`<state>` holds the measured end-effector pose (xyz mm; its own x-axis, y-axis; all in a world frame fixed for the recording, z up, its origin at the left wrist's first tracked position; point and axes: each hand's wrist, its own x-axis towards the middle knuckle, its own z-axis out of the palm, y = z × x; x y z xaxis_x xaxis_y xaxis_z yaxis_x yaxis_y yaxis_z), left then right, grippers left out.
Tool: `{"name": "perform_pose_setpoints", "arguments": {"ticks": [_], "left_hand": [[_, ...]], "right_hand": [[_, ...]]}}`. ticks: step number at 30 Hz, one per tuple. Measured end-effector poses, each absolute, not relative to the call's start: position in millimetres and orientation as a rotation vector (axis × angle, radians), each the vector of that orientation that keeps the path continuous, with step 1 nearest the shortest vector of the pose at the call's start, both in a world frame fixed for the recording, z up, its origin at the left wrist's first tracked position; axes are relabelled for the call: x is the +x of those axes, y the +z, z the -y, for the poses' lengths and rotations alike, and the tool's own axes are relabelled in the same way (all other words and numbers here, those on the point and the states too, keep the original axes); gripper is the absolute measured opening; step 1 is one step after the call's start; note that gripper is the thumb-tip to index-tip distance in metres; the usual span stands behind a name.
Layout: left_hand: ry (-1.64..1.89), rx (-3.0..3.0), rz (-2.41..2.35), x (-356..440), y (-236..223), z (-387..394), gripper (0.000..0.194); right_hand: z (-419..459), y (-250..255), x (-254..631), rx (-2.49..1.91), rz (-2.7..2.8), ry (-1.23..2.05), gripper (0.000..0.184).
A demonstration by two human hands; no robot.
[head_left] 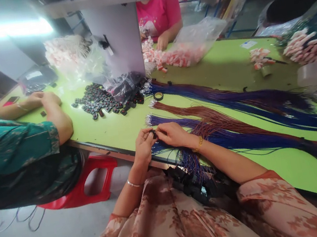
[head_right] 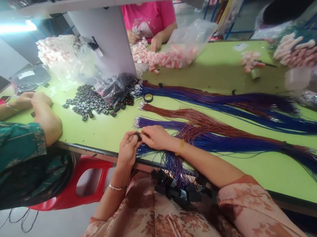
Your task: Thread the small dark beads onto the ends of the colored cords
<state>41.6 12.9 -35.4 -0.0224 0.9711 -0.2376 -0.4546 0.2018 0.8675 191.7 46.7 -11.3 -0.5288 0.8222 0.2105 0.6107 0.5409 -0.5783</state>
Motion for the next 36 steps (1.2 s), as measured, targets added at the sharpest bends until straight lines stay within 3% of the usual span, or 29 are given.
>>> {"name": "perform_pose_setpoints", "arguments": {"ticks": [6,9,12,15,19,23,26,31,36], "left_hand": [[1.289,0.655,-1.052,41.9,-34.7,-13.4,0.026],[1.333,0.76,-1.086,45.4,-28.9,-1.8,0.021],[1.45,1.087,-1.132,54.3,-18.0,26.2,0.016],[1.185,1.733,-0.783,71.8,-13.2,58.4,0.019],[0.625,2.429,-0.198,101.1,-25.8,82.8,0.026],[0.693,2.617,-0.089,109.3,-34.8,82.6,0.027],[0.934,2.513,-0.297,86.8,-27.4,58.6,0.028],[1.389,1.954,-1.393,10.3,-19.6,-46.0,0.027],[1.134,1.92,-1.877,-46.5,-38.6,-138.0,0.025]], "right_hand": [[-44.7,-10.2,189.7,-1.196,2.34,0.602,0.018],[-49.1,-1.0,194.5,-1.133,2.316,0.769,0.019],[-58.8,11.4,203.6,-1.095,2.176,1.057,0.02],[-64.6,13.8,206.0,-1.106,2.1,1.173,0.019],[-56.9,-0.3,193.9,-1.115,2.339,0.929,0.015],[-46.2,-12.4,184.1,-1.198,2.509,0.688,0.015],[-43.8,-14.3,185.5,-1.206,2.593,0.641,0.019],[-42.7,-10.6,191.2,-1.247,2.733,0.623,0.011],[-40.5,-2.7,191.7,-1.222,2.817,0.6,0.01]]}}
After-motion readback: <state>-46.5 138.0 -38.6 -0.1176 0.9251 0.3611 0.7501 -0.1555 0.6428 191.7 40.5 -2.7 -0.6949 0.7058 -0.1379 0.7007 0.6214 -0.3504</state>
